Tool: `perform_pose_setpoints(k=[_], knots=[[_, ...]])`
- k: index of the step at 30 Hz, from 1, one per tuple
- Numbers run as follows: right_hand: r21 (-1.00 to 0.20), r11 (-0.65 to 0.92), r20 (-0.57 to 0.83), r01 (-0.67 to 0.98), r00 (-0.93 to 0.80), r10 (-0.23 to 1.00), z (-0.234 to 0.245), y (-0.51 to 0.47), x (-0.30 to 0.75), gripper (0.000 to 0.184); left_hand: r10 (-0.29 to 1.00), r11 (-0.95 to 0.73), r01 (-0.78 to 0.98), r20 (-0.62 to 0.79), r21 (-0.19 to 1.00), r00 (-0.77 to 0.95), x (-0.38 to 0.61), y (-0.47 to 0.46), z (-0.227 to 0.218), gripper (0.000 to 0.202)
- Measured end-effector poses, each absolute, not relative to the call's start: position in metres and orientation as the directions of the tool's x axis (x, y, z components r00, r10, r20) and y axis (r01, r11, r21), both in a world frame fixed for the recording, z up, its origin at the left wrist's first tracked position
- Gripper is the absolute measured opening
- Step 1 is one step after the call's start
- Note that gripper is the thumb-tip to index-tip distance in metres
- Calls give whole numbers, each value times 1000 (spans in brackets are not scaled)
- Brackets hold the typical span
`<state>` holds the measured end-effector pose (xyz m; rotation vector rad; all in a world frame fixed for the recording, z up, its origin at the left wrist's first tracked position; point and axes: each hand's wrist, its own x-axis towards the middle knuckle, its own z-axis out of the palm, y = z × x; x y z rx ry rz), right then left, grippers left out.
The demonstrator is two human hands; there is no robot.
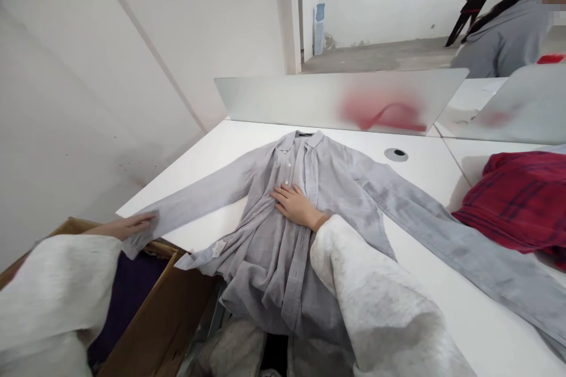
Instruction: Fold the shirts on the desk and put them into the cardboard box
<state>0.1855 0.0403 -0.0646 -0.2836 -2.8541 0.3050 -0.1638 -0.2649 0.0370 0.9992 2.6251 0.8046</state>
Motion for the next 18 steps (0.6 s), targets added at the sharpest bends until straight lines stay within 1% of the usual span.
perform_pose_setpoints(k=[3, 6, 8, 9, 10, 11, 13, 16, 18], knots=[[-233, 956, 245, 179, -940, 236, -60, 42, 186, 50, 804, 557, 702, -75, 443, -590, -152, -234, 18, 33], [-189, 953, 276, 236, -919, 282, -47, 60, 194, 51, 915, 392, 837, -72, 381, -396, -134, -174, 7, 41], [-154, 926, 300, 344, -877, 375, -41, 81, 206, 51, 971, 237, 913, -76, 332, -225, -111, -122, 0, 48], [-149, 893, 314, 425, -836, 450, -40, 91, 213, 52, 984, 175, 934, -81, 312, -158, -97, -95, -4, 49], [-149, 847, 327, 510, -783, 529, -41, 100, 221, 53, 991, 116, 963, -99, 242, -95, -82, -70, -9, 50], [-148, 795, 335, 589, -726, 600, -44, 107, 227, 55, 992, 98, 976, -102, 193, -79, -67, -46, -13, 51], [-123, 708, 316, 696, -649, 692, -54, 116, 236, 57, 992, 85, 984, -106, 159, -69, -42, -7, -22, 58], [-59, 663, 239, 747, -634, 736, -70, 119, 237, 61, 990, 112, 984, -103, 136, -98, -25, 27, -36, 72], [-51, 653, 218, 756, -629, 746, -75, 122, 232, 62, 986, 130, 984, -123, 124, -115, -27, 41, -43, 78]])
